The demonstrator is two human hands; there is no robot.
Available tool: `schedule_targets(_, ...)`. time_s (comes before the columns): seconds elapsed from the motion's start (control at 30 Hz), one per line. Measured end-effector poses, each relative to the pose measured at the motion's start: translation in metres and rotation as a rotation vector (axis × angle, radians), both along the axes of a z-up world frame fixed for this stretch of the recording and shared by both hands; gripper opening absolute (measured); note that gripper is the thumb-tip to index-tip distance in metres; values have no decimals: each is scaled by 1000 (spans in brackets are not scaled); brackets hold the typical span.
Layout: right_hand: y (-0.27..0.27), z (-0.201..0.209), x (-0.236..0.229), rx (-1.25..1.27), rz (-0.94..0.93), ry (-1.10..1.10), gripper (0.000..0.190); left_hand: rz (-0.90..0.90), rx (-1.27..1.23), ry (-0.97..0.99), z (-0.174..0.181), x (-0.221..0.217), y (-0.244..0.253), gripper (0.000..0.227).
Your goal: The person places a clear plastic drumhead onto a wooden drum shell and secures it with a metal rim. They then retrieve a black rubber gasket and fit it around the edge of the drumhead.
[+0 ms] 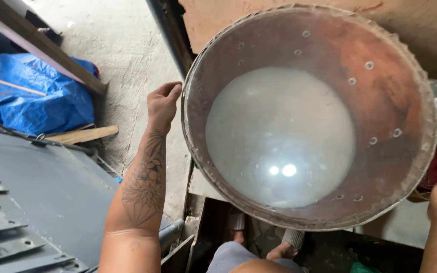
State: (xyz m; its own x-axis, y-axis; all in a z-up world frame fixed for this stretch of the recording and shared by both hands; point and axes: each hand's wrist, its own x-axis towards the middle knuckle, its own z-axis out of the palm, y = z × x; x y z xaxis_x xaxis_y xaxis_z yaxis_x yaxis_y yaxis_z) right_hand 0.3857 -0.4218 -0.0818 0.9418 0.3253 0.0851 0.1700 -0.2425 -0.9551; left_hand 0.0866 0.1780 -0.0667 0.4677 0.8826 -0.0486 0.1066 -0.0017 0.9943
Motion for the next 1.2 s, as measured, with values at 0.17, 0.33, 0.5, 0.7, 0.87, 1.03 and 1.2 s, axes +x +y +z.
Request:
schedule_targets(0.17, 0, 2, -86, -163, -99, -467, 50, -1, 13, -53, -7, 1, -15, 26)
schedule_targets(0.33, 6, -17, -97, -51, -143, -424, 44, 27, 39, -63, -2, 13, -17, 27)
schedule_targets(0.5, -13, -37, -81, -74, -267, -276, 37, 58, 213, 26, -33, 16, 1, 23)
schedule_targets(0.7, 6, -14, -96, 153, -241, -90, 35, -13, -131, -127, -7, 4, -18, 40)
schedule_targets(0.87, 15, -2, -103, 161, -225, -78, 41, -75, -295, -173, 9, -10, -25, 31)
schedule_targets(1.03, 22, 8, -110, 129, -224, -102, 52, -130, -138, -201, -8, -13, -26, 27)
schedule_targets(1.2, 15, -5, -102, 113, -278, -54, 42, -129, -108, -186, 4, -18, -38, 40)
